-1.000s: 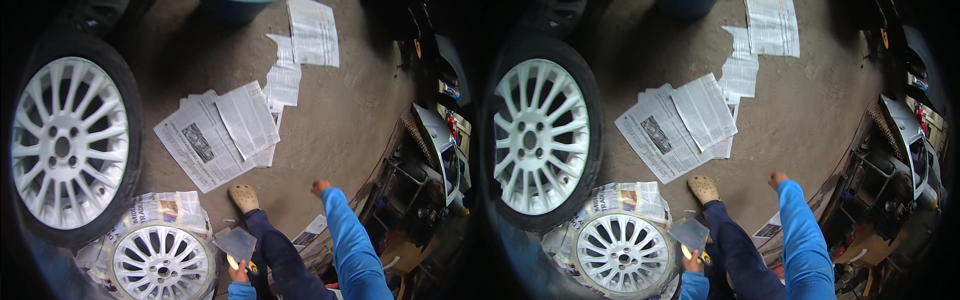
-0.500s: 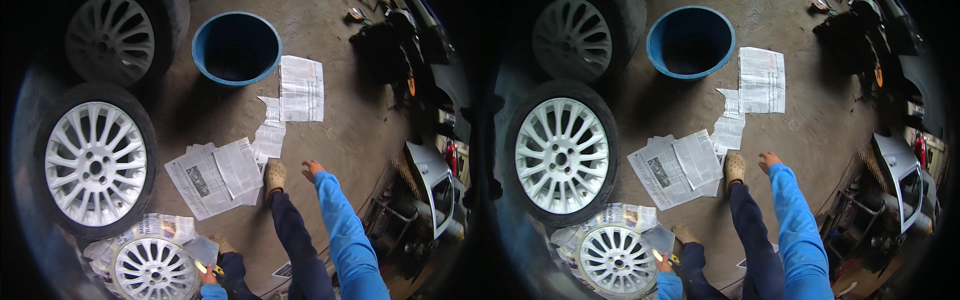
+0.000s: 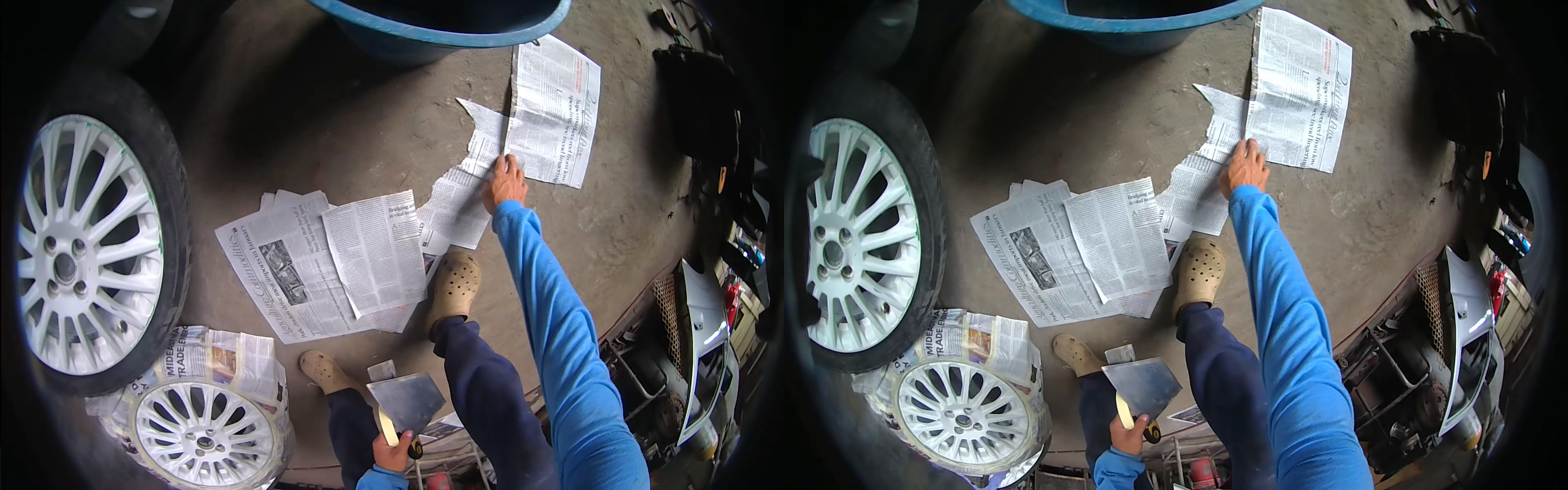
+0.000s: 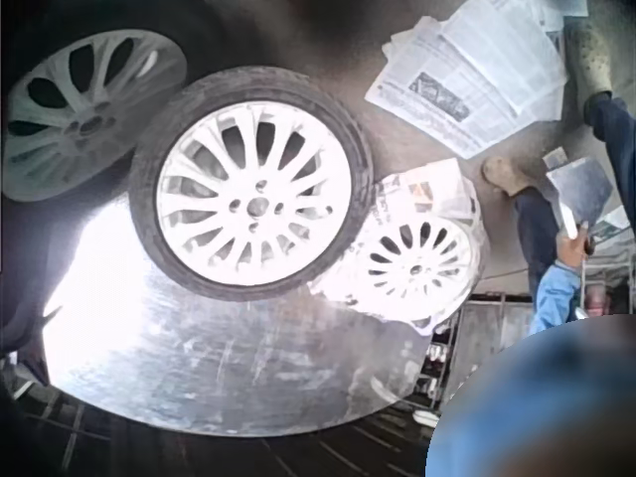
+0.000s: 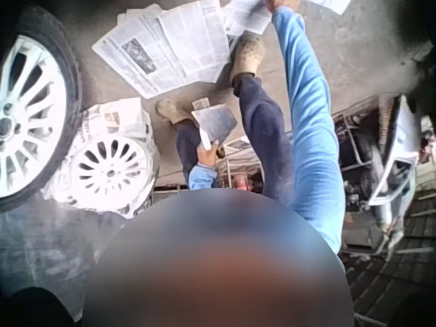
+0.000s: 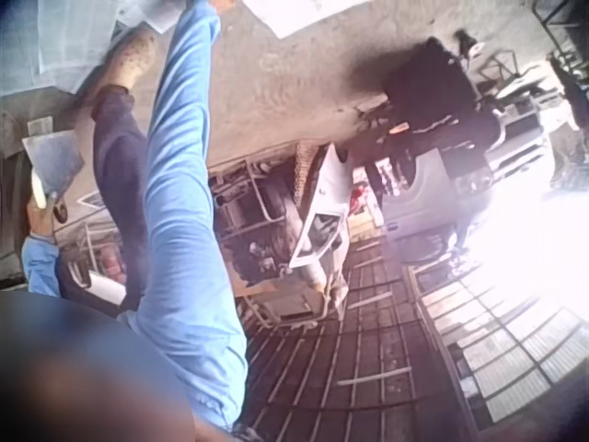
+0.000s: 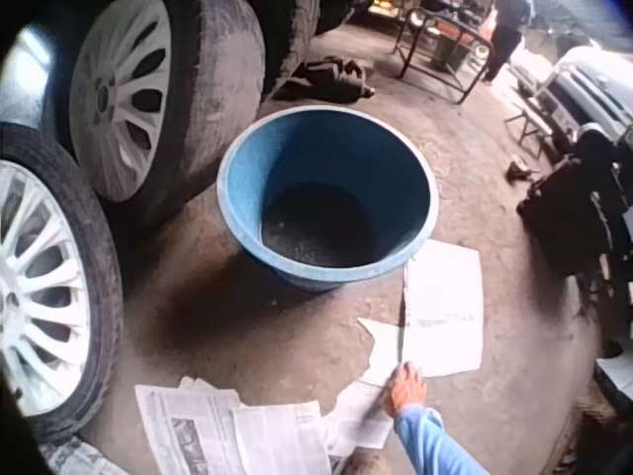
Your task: The person wraps newspaper around a white alloy wheel and secures it with masking tape. They then flip the wheel to cover the tire sidewall with newspaper and tape, preparing the wheel for painting.
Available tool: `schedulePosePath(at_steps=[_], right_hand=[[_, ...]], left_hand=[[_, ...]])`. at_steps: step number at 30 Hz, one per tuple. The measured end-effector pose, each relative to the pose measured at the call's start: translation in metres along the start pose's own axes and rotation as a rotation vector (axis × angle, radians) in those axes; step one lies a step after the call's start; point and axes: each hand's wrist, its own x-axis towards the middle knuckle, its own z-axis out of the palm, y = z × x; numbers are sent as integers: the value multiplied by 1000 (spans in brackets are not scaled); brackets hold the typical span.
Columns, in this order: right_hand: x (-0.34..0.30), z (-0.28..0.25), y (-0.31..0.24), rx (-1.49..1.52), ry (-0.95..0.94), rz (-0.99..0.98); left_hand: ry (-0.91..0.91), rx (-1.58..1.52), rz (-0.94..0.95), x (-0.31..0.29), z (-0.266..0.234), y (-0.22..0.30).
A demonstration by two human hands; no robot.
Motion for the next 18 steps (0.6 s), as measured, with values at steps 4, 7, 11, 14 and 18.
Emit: schedulePosePath(at_steps=[4, 7, 11, 14, 18], right_hand=[[-11, -6, 7, -125, -70, -46], [-42, -1, 14, -81, -100, -149], [-74, 4, 21, -53, -115, -34], [-62, 7, 18, -126, -38, -43], [-19, 17, 16, -80, 43, -35]], left_hand=[[71, 33, 34, 19, -15, -11], [85, -174, 57, 27, -34, -25], [94, -218, 82, 23, -61, -42], [158, -127, -33, 17, -66, -40], [37, -407, 20, 0, -61, -29]])
